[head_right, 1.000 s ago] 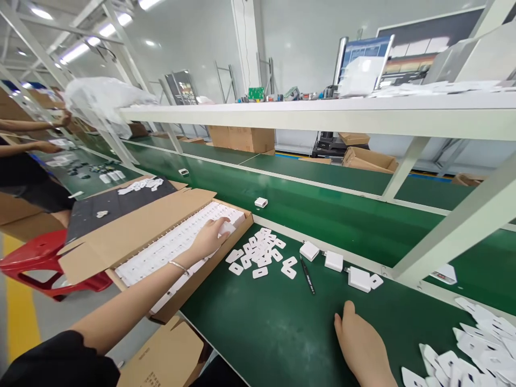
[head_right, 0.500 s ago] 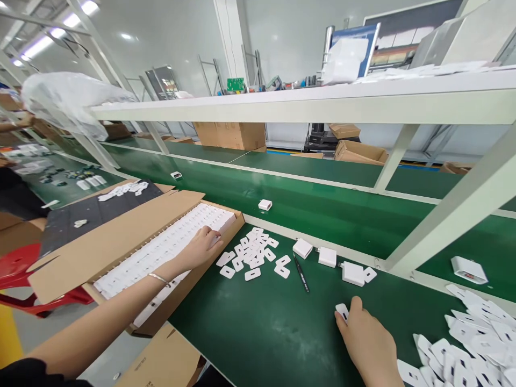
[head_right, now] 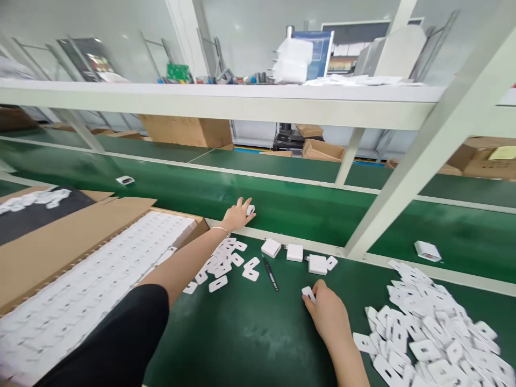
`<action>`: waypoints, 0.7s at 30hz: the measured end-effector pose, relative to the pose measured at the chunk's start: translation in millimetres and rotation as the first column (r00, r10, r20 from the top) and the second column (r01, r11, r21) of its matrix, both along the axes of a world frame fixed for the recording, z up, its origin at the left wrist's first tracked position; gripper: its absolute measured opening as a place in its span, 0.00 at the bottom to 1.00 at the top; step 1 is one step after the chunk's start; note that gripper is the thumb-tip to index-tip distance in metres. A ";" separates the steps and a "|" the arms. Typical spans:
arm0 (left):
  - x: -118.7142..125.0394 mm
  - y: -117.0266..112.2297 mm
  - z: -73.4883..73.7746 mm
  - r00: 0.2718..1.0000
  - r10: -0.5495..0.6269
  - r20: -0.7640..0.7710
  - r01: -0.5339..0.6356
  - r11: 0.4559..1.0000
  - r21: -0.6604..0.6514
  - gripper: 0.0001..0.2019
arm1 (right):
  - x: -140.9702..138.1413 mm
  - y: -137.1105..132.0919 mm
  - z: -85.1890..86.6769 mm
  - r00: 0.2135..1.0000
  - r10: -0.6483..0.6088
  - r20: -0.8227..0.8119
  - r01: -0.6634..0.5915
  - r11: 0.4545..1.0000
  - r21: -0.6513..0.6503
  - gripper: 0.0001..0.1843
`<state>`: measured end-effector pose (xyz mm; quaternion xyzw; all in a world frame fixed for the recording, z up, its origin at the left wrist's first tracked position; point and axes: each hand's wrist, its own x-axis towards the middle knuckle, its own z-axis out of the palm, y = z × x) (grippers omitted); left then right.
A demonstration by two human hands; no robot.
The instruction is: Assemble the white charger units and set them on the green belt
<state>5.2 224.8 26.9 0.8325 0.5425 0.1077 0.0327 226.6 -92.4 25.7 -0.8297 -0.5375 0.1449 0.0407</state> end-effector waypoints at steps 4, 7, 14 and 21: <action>28.6 10.1 -13.6 0.991 -0.045 0.128 0.054 0.996 -0.070 0.24 | 4.1 0.4 0.5 0.998 -0.012 0.067 0.008 0.998 0.067 0.07; 33.8 5.8 -11.2 0.953 -0.121 0.278 0.153 0.983 -0.098 0.22 | 3.2 0.2 1.4 0.994 -0.016 0.108 0.005 0.995 0.098 0.05; 6.1 -97.7 -3.8 0.731 -0.239 0.639 0.383 0.919 -0.095 0.23 | -0.8 -2.6 2.2 0.986 -0.041 0.162 0.018 0.990 0.137 0.13; -40.8 -223.0 -14.4 0.169 -0.038 0.985 0.777 0.620 -0.110 0.31 | -14.7 -5.3 -2.6 0.974 0.024 0.226 -0.064 0.983 0.175 0.08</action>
